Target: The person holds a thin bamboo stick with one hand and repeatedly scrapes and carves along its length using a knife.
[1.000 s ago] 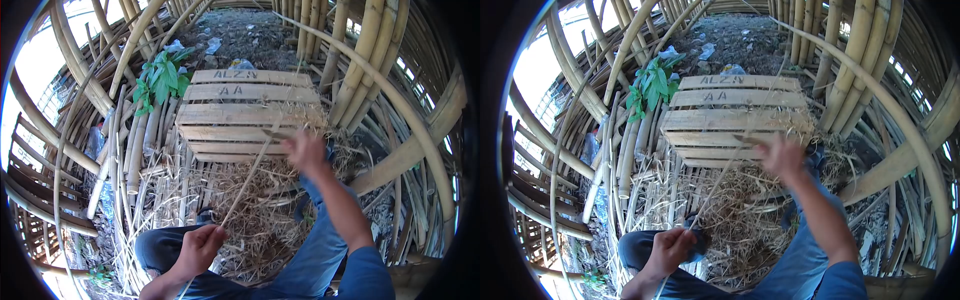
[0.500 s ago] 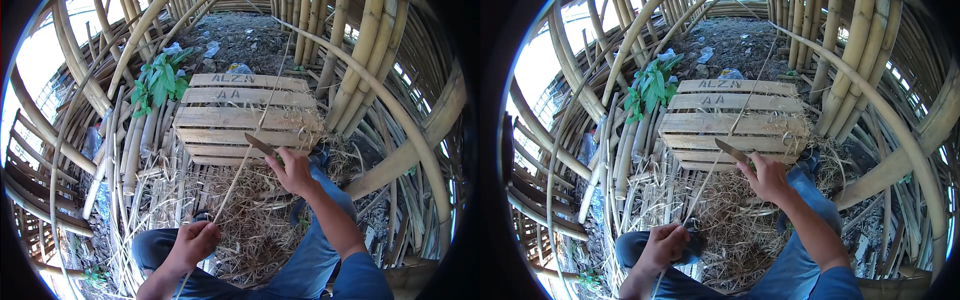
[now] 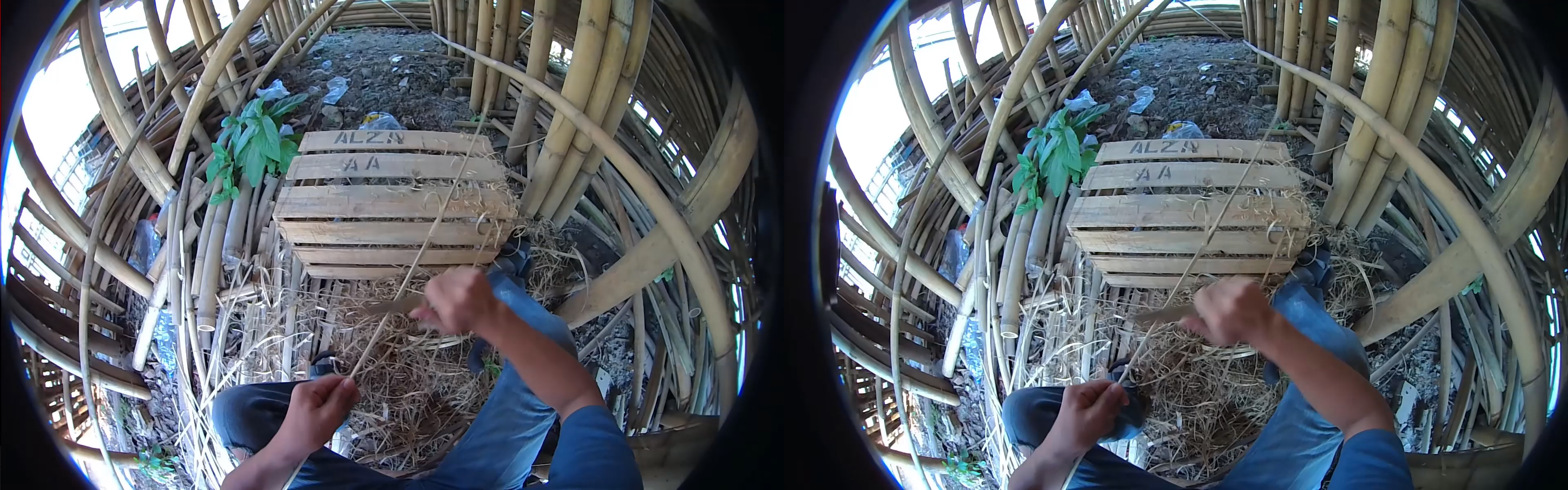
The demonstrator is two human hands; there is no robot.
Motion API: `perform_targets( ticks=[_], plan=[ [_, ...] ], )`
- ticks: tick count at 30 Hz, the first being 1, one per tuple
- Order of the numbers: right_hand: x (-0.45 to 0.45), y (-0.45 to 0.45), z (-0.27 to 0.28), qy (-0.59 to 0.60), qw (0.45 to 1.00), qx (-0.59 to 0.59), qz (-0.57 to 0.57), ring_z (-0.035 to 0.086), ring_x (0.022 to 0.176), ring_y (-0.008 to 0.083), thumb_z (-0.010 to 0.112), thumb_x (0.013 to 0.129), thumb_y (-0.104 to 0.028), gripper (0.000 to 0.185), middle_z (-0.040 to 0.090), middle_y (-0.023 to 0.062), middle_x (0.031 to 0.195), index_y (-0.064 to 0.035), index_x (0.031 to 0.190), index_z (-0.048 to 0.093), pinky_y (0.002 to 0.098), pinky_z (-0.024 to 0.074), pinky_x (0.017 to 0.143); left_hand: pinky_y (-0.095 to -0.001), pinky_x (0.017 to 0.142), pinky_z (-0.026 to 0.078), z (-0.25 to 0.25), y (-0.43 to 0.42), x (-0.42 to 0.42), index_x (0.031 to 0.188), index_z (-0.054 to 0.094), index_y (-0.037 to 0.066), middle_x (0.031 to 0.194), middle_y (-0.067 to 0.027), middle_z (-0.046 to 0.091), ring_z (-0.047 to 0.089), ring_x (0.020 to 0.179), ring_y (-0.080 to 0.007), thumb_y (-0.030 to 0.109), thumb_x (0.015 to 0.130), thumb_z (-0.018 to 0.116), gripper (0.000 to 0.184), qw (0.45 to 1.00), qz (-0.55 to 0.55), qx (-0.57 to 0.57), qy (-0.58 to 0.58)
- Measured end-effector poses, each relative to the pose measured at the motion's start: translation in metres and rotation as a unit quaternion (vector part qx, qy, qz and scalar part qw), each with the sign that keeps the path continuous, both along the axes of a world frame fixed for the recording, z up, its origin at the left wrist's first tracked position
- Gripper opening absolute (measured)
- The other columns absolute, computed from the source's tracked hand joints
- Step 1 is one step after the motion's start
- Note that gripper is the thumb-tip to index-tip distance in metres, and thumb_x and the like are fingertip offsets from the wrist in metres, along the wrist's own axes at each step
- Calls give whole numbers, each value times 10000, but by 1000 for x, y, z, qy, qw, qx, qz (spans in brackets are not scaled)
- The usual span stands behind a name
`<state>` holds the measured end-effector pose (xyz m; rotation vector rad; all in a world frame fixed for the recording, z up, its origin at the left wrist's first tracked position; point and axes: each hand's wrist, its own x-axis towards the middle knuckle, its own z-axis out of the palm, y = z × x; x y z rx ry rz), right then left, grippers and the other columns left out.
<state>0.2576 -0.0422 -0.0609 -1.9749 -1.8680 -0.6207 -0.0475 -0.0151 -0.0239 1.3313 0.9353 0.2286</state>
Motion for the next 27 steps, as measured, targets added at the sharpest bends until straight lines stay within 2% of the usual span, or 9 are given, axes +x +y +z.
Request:
perform_targets(
  ticks=[7, 9, 11, 13, 17, 18, 21, 22, 27],
  plan=[
    [-5, 3, -12, 41, 997, 67, 24, 469, 315, 212, 455, 941, -414, 468, 448, 62, 410, -69, 626, 486, 342, 363, 308, -199, 474, 313, 4, 1, 2, 794, 587, -20, 599, 54, 463, 380, 542, -12, 175, 961, 499, 272, 999, 17, 28, -30],
    [-15, 3, -18, -27, 967, 147, 208, 412, 335, 208, 494, 915, -425, 439, 367, 44, 408, -87, 636, 476, 350, 359, 355, -198, 475, 311, 1, -1, -3, 796, 593, -12, 608, 53, 470, 383, 543, -10, 178, 962, 498, 270, 1000, 3, 20, -6],
    [19, 10, -21, -79, 965, 173, 181, 367, 321, 171, 464, 927, -448, 464, 351, 25, 404, -97, 624, 480, 330, 351, 352, -191, 469, 302, 0, -3, -7, 804, 600, -7, 599, 59, 470, 387, 534, -6, 184, 961, 503, 266, 998, -5, 45, -31],
    [30, 14, -20, 76, 995, 15, -68, 348, 312, 155, 435, 936, -463, 485, 350, 19, 401, -105, 612, 484, 324, 350, 357, -191, 465, 297, -1, -4, -10, 810, 601, -8, 594, 65, 463, 381, 530, -5, 185, 961, 505, 263, 999, -10, 31, -12],
    [-9, 2, -23, 76, 994, 72, 22, 382, 315, 173, 431, 943, -442, 471, 395, 27, 405, -88, 638, 496, 334, 388, 382, -192, 459, 287, 3, 2, -2, 821, 603, -15, 581, 71, 447, 366, 528, 1, 185, 959, 509, 260, 999, 7, 7, -32],
    [-16, 2, -20, 39, 980, 124, 149, 454, 357, 205, 491, 922, -386, 418, 438, 58, 422, -64, 655, 500, 353, 414, 403, -198, 462, 296, 0, 0, -3, 814, 605, -15, 582, 66, 455, 368, 531, -3, 183, 958, 507, 264, 1000, 3, 5, -24],
    [50, 16, -24, -52, 985, 166, -10, 519, 418, 231, 541, 894, -332, 365, 459, 83, 438, -46, 670, 505, 373, 424, 415, -202, 471, 308, 5, -4, -8, 806, 604, -13, 587, 59, 464, 379, 539, -9, 188, 958, 507, 270, 992, -27, 120, -25],
    [34, 12, -7, 4, 997, 45, -59, 527, 422, 238, 532, 901, -337, 374, 462, 91, 446, -36, 681, 505, 371, 424, 406, -206, 482, 322, 10, -5, -1, 805, 600, -16, 591, 54, 468, 391, 557, -14, 192, 957, 510, 273, 997, -13, 81, -2],
    [-2, 6, -12, 69, 996, 31, -44, 458, 358, 201, 475, 927, -373, 404, 452, 70, 450, -54, 682, 505, 352, 360, 340, -206, 481, 322, 7, 1, -1, 792, 592, -19, 589, 46, 470, 389, 559, -11, 196, 957, 512, 283, 999, 14, 34, -30]
  ],
)
